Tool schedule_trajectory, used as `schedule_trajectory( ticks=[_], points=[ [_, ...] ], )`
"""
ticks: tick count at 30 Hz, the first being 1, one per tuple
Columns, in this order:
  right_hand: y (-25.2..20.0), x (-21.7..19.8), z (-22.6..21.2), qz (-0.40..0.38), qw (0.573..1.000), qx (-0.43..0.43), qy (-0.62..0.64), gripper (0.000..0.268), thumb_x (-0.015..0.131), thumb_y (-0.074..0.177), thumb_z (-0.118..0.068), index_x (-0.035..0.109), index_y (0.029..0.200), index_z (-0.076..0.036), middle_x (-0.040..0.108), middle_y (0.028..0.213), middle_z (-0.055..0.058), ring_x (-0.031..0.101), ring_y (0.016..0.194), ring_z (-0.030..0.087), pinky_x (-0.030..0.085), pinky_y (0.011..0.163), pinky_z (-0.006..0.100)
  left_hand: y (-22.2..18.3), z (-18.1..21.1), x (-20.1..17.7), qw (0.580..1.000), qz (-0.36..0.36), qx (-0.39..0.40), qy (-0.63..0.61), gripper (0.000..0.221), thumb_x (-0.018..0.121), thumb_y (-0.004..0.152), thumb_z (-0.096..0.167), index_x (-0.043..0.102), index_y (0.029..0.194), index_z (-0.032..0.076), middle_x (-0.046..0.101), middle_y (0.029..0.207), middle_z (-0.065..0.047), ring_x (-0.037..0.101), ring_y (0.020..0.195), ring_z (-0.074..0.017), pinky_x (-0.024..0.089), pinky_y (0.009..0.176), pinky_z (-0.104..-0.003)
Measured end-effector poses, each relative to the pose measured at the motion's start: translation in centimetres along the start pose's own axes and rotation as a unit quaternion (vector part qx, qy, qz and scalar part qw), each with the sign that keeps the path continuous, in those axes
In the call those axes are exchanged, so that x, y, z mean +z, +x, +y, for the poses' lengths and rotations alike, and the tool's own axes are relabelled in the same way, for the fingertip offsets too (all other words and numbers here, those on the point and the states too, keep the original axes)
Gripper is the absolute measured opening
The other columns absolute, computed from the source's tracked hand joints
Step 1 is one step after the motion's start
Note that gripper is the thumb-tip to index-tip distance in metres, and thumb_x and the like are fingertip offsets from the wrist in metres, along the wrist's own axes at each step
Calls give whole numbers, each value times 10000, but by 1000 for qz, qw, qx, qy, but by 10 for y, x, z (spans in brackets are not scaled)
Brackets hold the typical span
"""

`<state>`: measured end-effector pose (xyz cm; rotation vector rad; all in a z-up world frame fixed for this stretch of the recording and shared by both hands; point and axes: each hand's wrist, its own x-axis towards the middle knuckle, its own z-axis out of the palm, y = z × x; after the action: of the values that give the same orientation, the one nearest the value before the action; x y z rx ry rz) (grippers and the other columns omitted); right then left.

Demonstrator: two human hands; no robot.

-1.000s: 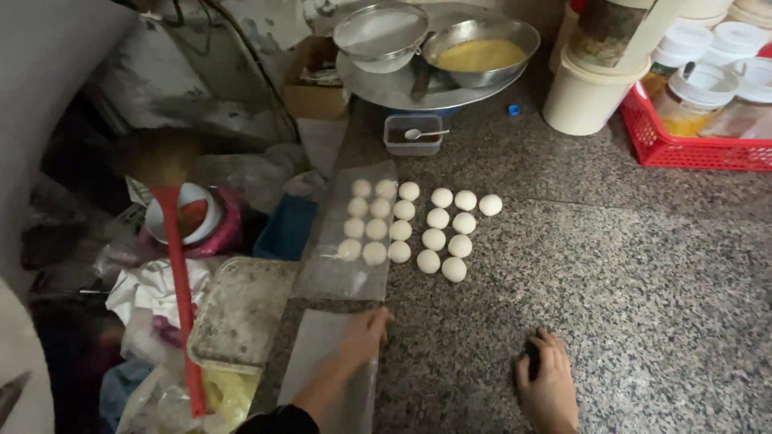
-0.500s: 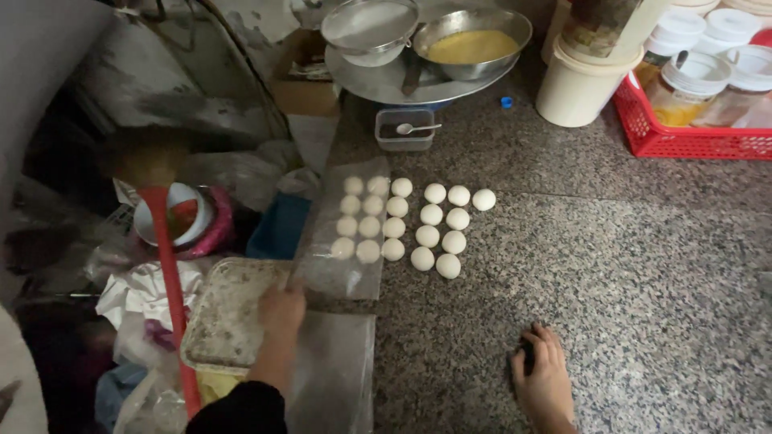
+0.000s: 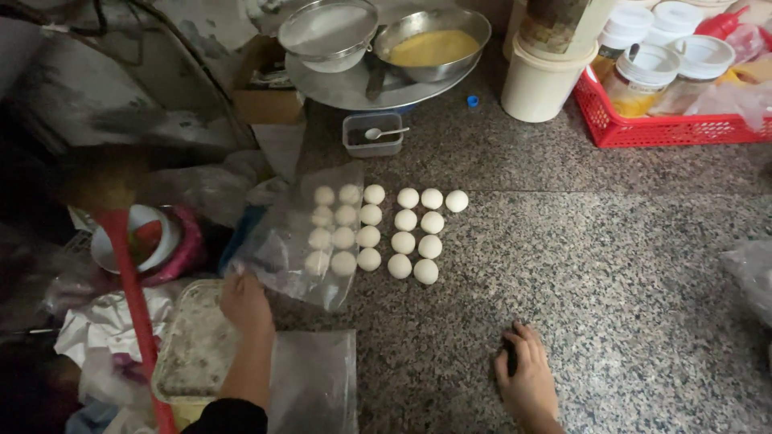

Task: Shape small portions of dough into balls and arrange them in rows on a plastic sheet

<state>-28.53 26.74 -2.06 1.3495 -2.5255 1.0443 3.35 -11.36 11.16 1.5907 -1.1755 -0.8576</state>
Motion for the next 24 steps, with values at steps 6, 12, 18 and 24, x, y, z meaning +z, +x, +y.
schedule_trajectory(
  ticks=[6,12,18,24],
  points=[
    [3,-4,-7,4,1000,5,10,339,657,916,-156,662,1241,-59,619,1466,157,508,1472,364,347,1302,480,-47,59,85,956,-188,159,-160,374,615,1007,195,674,1359,84,708,1356,-103,678,1227,-237,560,1030,-381],
    [1,-5,-4,-26,999,21,8,365,648,937,-188,645,1277,-58,601,1482,176,477,1490,378,345,1285,504,-165,112,110,802,-485,348,9,75,754,917,70,757,942,141,786,997,-63,721,824,-192,608,748,-352],
    [0,-3,-1,-13,1000,6,7,386,644,926,-174,643,1294,-57,597,1494,155,472,1497,363,335,1303,492,-214,83,84,664,-658,310,174,314,627,999,250,711,1301,254,396,1683,-178,323,1543,-412,245,1193,-652],
    [3,1,3,-66,981,134,120,692,700,905,-327,503,1519,-77,549,1563,122,357,1546,336,237,1295,464,-177,-62,73,876,-399,258,-85,374,668,910,18,708,1269,113,638,1446,-102,569,1398,-292,409,1180,-442]
  ],
)
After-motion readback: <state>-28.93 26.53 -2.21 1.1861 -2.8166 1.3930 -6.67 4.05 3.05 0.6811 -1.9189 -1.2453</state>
